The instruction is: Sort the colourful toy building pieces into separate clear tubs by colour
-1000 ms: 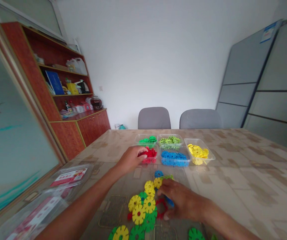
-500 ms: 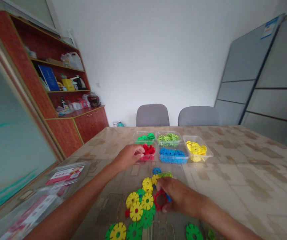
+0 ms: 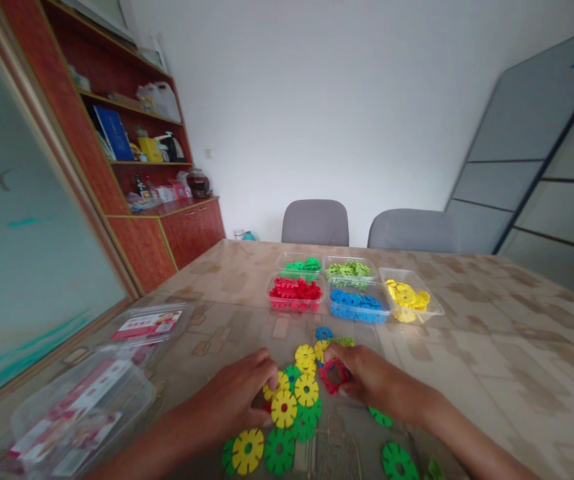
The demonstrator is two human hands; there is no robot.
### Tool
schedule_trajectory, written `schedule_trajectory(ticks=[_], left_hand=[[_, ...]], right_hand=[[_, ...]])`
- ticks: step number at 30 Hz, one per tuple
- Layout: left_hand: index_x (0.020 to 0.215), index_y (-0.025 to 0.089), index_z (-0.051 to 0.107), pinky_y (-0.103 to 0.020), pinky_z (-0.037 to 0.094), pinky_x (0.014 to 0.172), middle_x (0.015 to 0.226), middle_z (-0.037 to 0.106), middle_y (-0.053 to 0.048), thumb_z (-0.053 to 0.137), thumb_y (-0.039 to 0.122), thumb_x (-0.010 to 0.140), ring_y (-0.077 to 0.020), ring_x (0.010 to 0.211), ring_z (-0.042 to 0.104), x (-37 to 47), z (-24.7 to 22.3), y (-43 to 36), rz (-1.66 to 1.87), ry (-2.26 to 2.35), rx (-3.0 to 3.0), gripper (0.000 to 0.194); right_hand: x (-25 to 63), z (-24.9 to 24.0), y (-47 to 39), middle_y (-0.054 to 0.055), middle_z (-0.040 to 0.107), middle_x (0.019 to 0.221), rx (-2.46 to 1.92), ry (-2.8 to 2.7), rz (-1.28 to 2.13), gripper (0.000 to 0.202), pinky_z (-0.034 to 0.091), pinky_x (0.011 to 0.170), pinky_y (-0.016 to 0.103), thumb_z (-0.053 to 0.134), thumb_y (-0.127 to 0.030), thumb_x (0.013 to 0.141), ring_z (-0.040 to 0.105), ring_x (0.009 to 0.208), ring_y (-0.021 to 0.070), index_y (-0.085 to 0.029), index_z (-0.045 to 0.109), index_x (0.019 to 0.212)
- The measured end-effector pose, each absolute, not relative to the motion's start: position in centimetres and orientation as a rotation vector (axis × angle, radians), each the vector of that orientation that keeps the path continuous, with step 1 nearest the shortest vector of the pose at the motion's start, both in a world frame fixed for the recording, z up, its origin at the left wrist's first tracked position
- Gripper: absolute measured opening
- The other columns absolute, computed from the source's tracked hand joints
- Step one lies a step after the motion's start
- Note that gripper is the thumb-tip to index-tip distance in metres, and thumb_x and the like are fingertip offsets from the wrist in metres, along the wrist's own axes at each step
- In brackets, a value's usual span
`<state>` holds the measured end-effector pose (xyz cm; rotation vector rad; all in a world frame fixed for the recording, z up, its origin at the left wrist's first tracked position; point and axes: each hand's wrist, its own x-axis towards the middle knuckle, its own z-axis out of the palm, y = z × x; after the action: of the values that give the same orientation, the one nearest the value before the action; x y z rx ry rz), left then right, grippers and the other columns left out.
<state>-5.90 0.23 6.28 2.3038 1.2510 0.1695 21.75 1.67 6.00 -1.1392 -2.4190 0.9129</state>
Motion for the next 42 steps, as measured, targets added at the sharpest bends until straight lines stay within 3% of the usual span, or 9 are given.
schedule_trajectory(ticks=[5, 16, 25, 30, 35, 42], left_hand=[[0.082, 0.02, 0.052, -0.021, 0.034, 0.069, 0.093, 0.053, 0.002, 0.059, 0.008, 0.074, -0.0138, 0.086, 0.053, -5.9, 6.0, 0.3, 0.216, 1.162, 2.322, 0.017], [0.082, 0.022, 0.061, -0.023, 0.03, 0.06, 0.077, 0.063, 0.004, 0.061, 0.019, 0.078, -0.0153, 0.072, 0.056, -7.9, 8.0, 0.9, 0.167, 1.285, 2.443, 0.005], [0.082, 0.02, 0.063, -0.023, 0.041, 0.066, 0.076, 0.067, 0.001, 0.061, 0.02, 0.078, -0.0167, 0.072, 0.06, -2.8, 10.7, 9.1, 0.855, 1.318, 2.393, 0.005], [0.085, 0.02, 0.066, -0.024, 0.047, 0.07, 0.079, 0.07, -0.001, 0.059, 0.019, 0.078, -0.0178, 0.076, 0.063, 0.2, 9.1, 14.4, 0.956, 1.311, 2.349, 0.009], [0.088, 0.02, 0.068, -0.024, 0.048, 0.076, 0.087, 0.072, -0.002, 0.053, 0.014, 0.078, -0.0178, 0.084, 0.064, -2.4, 7.7, 14.1, 1.025, 1.313, 2.29, 0.018], [0.088, 0.016, 0.066, -0.026, 0.048, 0.066, 0.081, 0.071, -0.002, 0.048, 0.021, 0.079, -0.0179, 0.068, 0.064, -7.7, 6.6, 11.0, 1.088, 1.448, 2.199, 0.021]], right_hand=[[21.8, 6.6, 1.4, -0.004, 0.052, 0.068, -1.114, -2.425, 0.882, 0.024, 0.032, 0.056, 0.023, 0.047, -0.003, 0.073, 0.047, 0.062, 0.0126, -0.021, 0.05, 0.087], [22.3, 6.9, 2.5, -0.004, 0.054, 0.068, -1.089, -2.279, 0.878, 0.011, 0.035, 0.052, 0.022, 0.046, -0.012, 0.087, 0.049, 0.058, 0.0109, -0.02, 0.053, 0.086], [21.9, 6.3, 3.2, -0.003, 0.054, 0.067, -1.097, -2.182, 0.932, 0.009, 0.033, 0.047, 0.02, 0.049, -0.018, 0.088, 0.046, 0.053, 0.0099, -0.019, 0.057, 0.085], [22.1, 6.3, 3.1, -0.003, 0.054, 0.064, -1.113, -2.154, 0.908, 0.011, 0.032, 0.049, 0.021, 0.049, -0.018, 0.088, 0.045, 0.054, 0.0103, -0.017, 0.059, 0.082], [22.4, 6.0, 3.3, -0.003, 0.055, 0.061, -1.132, -2.174, 0.811, 0.017, 0.032, 0.049, 0.02, 0.048, -0.018, 0.089, 0.047, 0.054, 0.0107, -0.016, 0.059, 0.076], [20.6, 7.7, 7.5, -0.003, 0.059, 0.061, -1.275, -2.259, 0.348, 0.016, 0.039, 0.054, 0.021, 0.057, -0.011, 0.086, 0.055, 0.058, 0.0115, -0.016, 0.061, 0.072]])
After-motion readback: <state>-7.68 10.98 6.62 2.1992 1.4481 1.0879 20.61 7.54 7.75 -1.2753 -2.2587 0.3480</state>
